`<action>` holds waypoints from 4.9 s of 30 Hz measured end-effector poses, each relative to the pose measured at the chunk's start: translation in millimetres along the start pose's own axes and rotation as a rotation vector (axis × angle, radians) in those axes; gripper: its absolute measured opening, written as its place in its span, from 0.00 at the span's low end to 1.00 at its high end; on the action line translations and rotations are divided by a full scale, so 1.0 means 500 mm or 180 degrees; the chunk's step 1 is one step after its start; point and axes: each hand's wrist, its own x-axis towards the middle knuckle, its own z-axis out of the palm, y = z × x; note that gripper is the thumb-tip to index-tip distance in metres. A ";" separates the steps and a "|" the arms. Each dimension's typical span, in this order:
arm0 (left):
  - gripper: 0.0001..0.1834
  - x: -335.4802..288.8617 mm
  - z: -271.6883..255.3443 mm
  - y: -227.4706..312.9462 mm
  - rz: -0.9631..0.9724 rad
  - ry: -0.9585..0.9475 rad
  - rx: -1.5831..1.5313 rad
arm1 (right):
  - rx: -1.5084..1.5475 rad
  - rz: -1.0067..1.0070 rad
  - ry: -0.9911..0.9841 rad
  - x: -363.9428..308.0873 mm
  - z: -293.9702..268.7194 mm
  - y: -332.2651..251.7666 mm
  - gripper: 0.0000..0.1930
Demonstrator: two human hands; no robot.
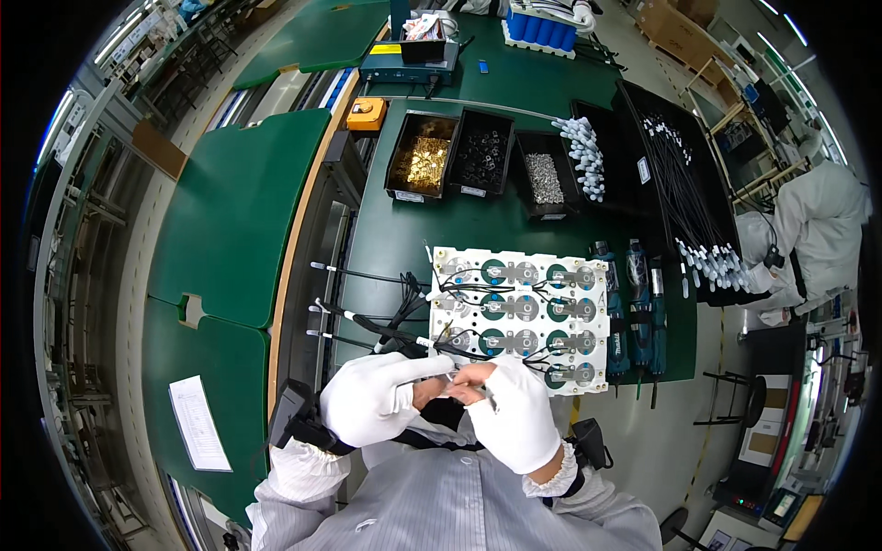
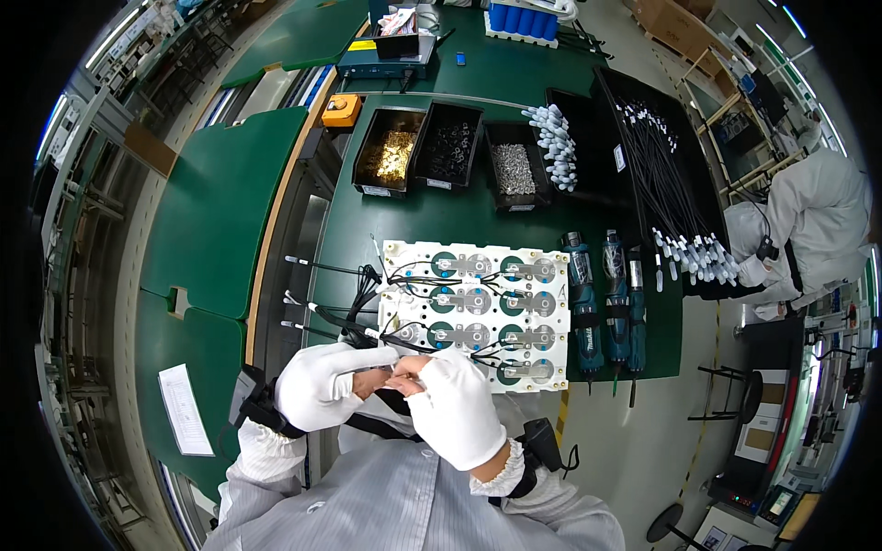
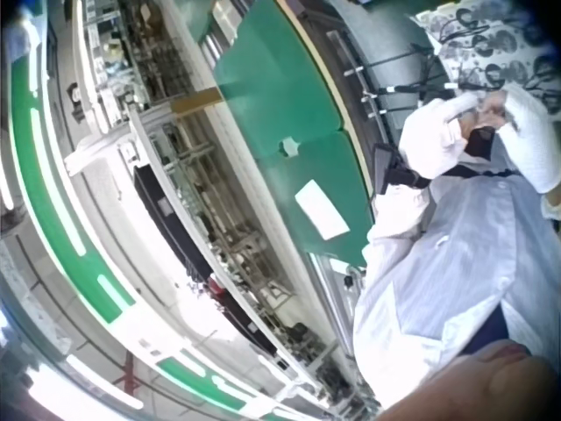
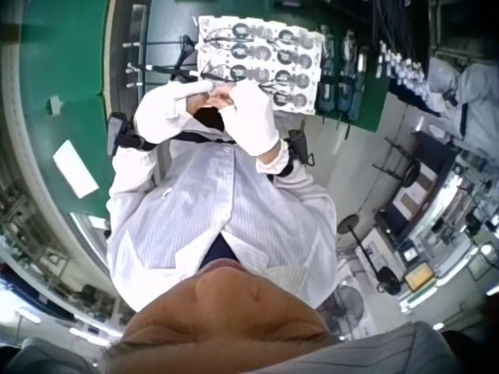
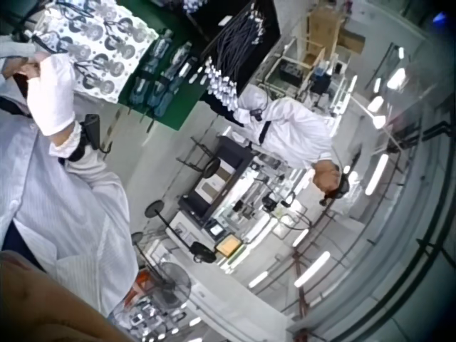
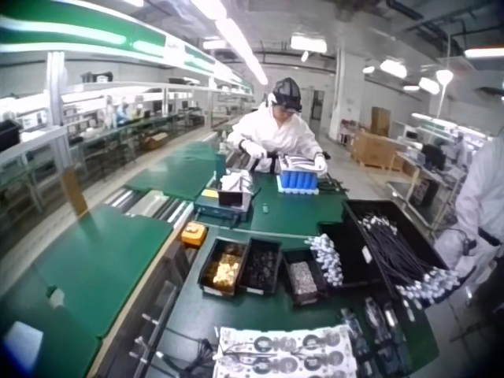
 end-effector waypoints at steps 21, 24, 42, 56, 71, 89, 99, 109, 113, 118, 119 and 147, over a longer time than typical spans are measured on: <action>0.17 0.003 0.090 -0.042 0.1191 0.0978 -0.0478 | -0.0335 -0.0523 0.0756 -0.004 0.027 0.005 0.14; 0.16 0.001 0.095 -0.042 0.1170 0.1067 -0.0057 | -0.0242 -0.0138 0.0712 0.006 0.028 -0.010 0.12; 0.11 -0.041 0.083 -0.092 -0.0342 0.1426 -0.1958 | -0.1296 -0.1835 -0.1621 0.108 0.005 -0.001 0.05; 0.09 -0.004 0.093 -0.094 0.0047 0.1415 -0.1553 | -0.1574 -0.1804 -0.1681 0.093 0.000 -0.027 0.07; 0.10 -0.010 0.101 -0.101 0.0143 0.1345 -0.1436 | -0.1913 -0.1558 -0.1610 0.094 0.003 -0.035 0.06; 0.04 0.006 0.076 -0.116 0.0459 0.1453 -0.0952 | -0.2389 -0.1385 -0.1473 0.092 0.028 -0.019 0.17; 0.03 -0.010 0.098 -0.089 0.0179 0.1599 -0.1162 | -0.1458 -0.0545 -0.0700 0.136 -0.046 -0.012 0.06; 0.06 -0.011 0.085 -0.074 -0.0536 0.1273 -0.1710 | -0.1459 -0.0880 -0.0989 0.139 -0.001 0.026 0.09; 0.06 0.001 0.076 -0.068 -0.0155 0.1350 -0.1515 | -0.1293 -0.0677 -0.0877 0.143 0.000 0.024 0.06; 0.08 0.008 0.060 -0.057 0.0052 0.1265 -0.1699 | -0.0423 -0.0301 -0.0210 0.133 -0.025 -0.037 0.15; 0.08 0.010 0.061 -0.061 0.0046 0.1266 -0.1692 | -0.0414 -0.0302 -0.0211 0.122 -0.023 -0.042 0.15; 0.11 0.018 0.030 -0.065 -0.0027 0.0464 -0.1779 | -0.0768 -0.1346 -0.0117 0.079 0.009 -0.001 0.12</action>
